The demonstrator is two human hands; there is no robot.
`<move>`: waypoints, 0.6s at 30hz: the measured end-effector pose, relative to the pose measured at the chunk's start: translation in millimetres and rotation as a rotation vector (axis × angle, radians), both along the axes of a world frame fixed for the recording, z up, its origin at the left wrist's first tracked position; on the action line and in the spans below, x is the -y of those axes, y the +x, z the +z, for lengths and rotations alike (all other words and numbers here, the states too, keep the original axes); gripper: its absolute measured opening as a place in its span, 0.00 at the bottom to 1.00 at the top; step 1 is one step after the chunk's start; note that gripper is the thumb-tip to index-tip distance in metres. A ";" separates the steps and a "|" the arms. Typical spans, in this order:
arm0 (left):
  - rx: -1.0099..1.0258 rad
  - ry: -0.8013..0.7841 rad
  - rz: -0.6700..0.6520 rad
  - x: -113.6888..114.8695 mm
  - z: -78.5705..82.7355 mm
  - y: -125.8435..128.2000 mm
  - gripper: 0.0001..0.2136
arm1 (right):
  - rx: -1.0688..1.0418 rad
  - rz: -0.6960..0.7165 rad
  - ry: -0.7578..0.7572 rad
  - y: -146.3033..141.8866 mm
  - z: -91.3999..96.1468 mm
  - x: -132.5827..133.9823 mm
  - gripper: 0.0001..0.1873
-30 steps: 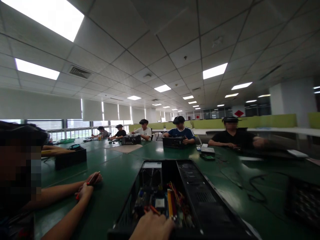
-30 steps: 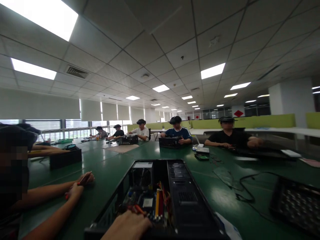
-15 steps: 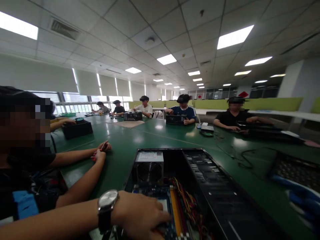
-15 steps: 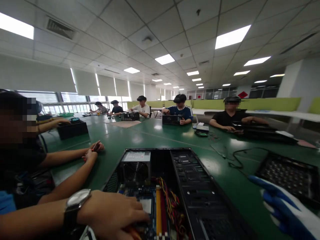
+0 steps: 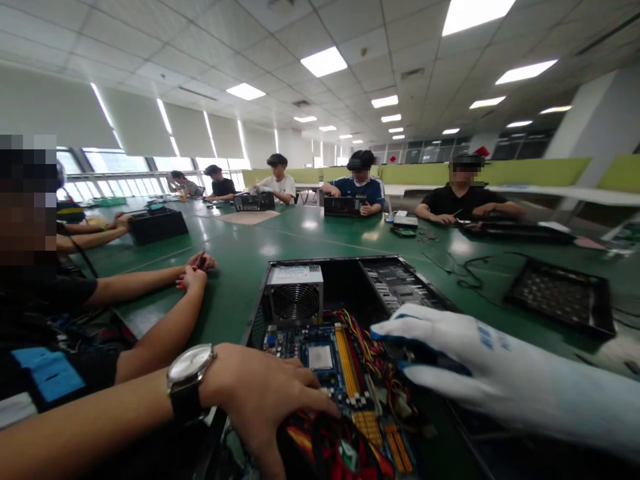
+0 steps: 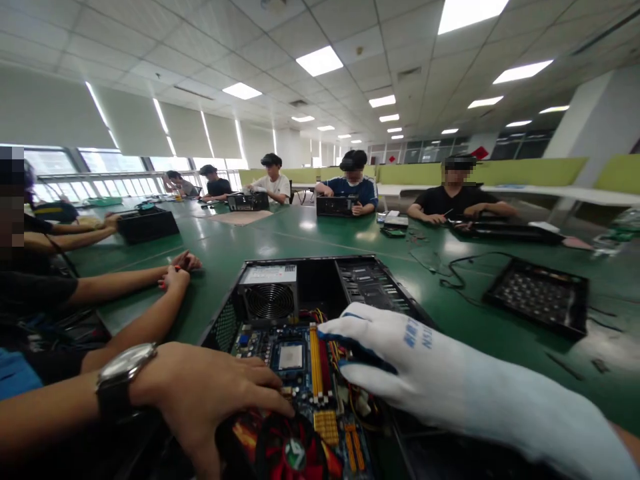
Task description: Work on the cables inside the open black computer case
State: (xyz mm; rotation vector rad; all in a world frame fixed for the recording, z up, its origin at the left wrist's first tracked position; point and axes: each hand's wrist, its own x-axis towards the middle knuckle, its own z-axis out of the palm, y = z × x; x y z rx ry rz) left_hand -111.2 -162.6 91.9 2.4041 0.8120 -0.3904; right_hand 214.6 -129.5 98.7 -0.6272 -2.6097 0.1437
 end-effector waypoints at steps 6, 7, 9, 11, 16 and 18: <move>-0.071 -0.051 -0.044 -15.4 6.6 4.3 0.45 | 0.103 0.029 -0.147 -29.4 -12.2 -4.9 0.20; -0.075 -0.057 -0.041 -18.9 8.7 3.8 0.46 | 0.100 0.046 -0.126 -29.5 -13.6 -6.0 0.21; -0.072 0.000 -0.015 -22.3 12.2 1.4 0.46 | 0.110 0.073 -0.072 -30.5 -14.9 -9.6 0.21; -0.097 0.148 0.045 -18.6 14.3 -2.3 0.43 | 0.175 0.113 -0.011 -35.6 -15.5 -15.8 0.21; -0.208 0.383 0.184 12.9 18.8 -14.3 0.27 | 0.498 0.169 0.159 -73.1 -18.7 -36.8 0.17; -0.162 0.354 0.163 24.6 22.3 -19.6 0.26 | 0.637 0.159 0.186 -95.2 -18.8 -44.7 0.14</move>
